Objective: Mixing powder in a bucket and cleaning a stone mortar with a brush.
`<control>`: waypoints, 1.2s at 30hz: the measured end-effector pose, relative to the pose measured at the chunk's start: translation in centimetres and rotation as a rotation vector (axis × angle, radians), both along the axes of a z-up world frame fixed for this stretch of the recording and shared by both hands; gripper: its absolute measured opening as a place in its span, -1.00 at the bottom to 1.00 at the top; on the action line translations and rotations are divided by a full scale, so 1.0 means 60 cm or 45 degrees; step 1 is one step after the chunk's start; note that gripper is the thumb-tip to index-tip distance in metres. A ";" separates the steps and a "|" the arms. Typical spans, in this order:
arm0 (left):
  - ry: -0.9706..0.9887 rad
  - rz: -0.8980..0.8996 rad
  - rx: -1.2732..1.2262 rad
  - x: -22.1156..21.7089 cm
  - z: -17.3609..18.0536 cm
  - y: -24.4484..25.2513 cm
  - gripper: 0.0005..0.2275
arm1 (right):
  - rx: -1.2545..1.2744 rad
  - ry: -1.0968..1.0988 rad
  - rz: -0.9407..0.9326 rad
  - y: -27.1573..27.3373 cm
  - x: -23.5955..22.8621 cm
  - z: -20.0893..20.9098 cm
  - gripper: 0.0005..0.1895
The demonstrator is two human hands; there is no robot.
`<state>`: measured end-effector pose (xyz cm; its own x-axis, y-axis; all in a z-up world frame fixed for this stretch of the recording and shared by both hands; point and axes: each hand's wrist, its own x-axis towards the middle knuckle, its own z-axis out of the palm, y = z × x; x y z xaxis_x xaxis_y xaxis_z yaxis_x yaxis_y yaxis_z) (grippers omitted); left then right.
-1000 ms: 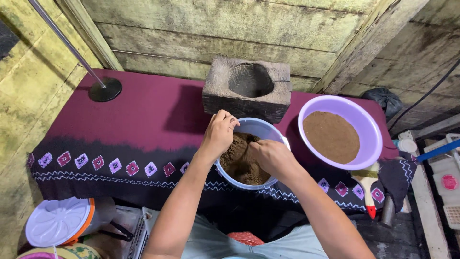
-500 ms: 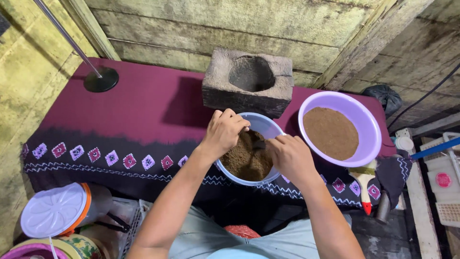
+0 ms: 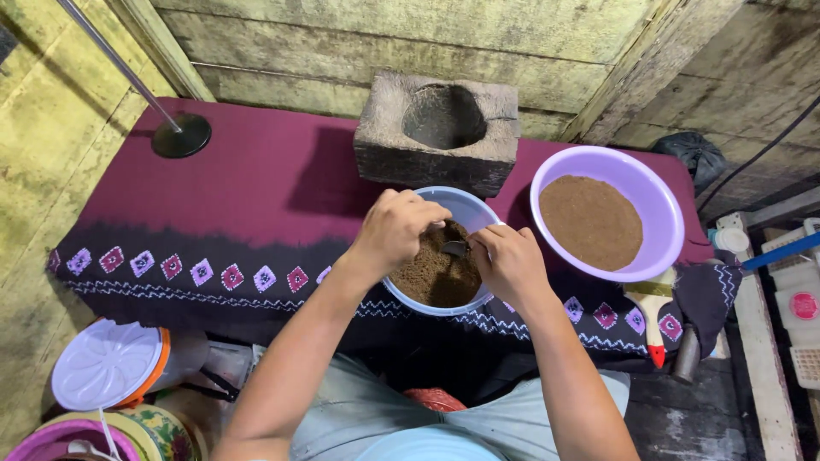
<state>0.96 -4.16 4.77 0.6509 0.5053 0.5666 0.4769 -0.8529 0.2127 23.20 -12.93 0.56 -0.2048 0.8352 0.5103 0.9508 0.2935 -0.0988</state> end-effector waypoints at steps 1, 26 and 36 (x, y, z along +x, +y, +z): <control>-0.001 -0.003 0.004 0.007 -0.025 0.017 -0.75 | 0.004 -0.001 -0.003 0.000 -0.001 0.002 -0.96; 0.000 0.320 -0.045 -0.024 -0.119 0.040 -0.78 | -0.167 -0.558 0.193 0.037 -0.028 0.030 -0.79; -0.138 0.240 -0.058 -0.020 -0.107 0.035 -0.82 | -0.093 -0.415 -0.067 0.040 -0.013 0.033 -0.74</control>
